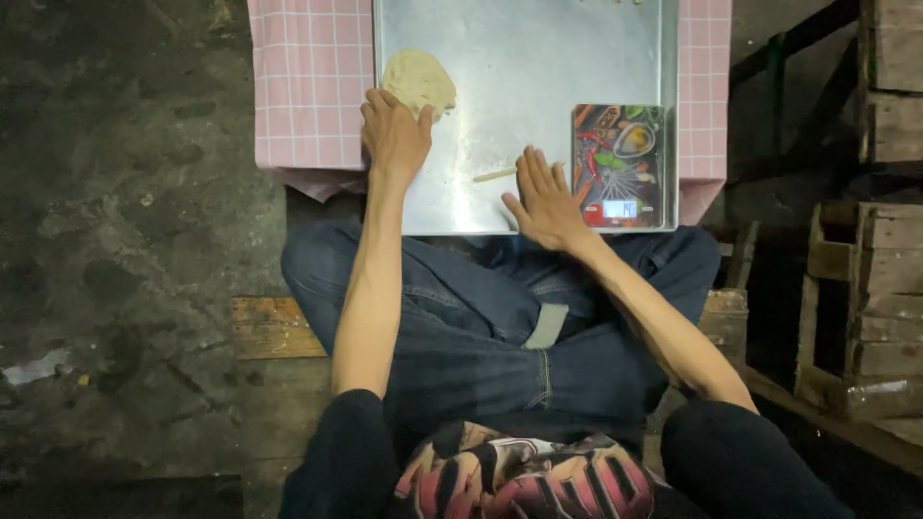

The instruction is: The person prepares pieces of dough by hand on a metal tray, weighing them on a digital scale and rolling them into thin shapes before joining the ends together.

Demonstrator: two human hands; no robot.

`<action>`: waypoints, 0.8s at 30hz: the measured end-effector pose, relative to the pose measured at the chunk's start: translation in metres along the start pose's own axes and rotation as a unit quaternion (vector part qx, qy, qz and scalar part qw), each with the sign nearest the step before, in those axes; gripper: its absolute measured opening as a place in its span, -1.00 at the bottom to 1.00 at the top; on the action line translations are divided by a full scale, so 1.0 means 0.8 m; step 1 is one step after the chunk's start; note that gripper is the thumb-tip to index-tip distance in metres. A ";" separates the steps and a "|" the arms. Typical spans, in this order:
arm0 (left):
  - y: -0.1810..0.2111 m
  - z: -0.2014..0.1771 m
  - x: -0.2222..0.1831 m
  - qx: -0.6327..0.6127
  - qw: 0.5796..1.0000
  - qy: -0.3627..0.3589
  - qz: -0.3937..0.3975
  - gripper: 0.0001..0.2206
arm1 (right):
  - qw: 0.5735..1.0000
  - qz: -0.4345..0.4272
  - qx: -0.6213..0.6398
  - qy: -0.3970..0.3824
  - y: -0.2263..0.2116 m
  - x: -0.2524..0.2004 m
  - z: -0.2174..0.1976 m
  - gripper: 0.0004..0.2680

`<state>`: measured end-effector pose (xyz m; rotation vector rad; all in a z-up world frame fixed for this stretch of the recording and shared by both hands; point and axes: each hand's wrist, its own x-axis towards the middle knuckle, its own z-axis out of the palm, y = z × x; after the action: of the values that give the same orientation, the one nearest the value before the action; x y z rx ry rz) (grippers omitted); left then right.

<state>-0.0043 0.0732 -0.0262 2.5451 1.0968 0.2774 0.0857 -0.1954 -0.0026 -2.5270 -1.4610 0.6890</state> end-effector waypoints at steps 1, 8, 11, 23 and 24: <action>0.001 -0.003 -0.001 -0.001 1.000 0.001 0.004 -0.22 | 1.000 0.002 -0.001 0.003 -0.002 -0.013 0.000 -0.38; -0.005 0.003 -0.001 -0.018 1.000 -0.007 -0.005 -0.23 | 0.999 -0.018 0.046 0.019 -0.022 -0.075 -0.002 -0.42; -0.001 -0.001 0.001 -0.024 1.000 -0.012 -0.010 -0.23 | 0.998 -0.041 0.051 0.023 -0.039 -0.081 -0.003 -0.42; 0.001 -0.001 0.000 -0.024 1.000 -0.001 -0.010 -0.25 | 0.998 0.017 0.001 0.056 -0.064 0.068 0.018 -0.39; 0.000 -0.002 0.000 -0.019 1.000 0.002 -0.011 -0.26 | 0.995 0.035 -0.014 0.094 -0.068 0.088 0.013 -0.39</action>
<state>-0.0043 0.0735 -0.0248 2.4983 1.1094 0.2943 0.0678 -0.1089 -0.0156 -2.5945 -1.3345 0.4289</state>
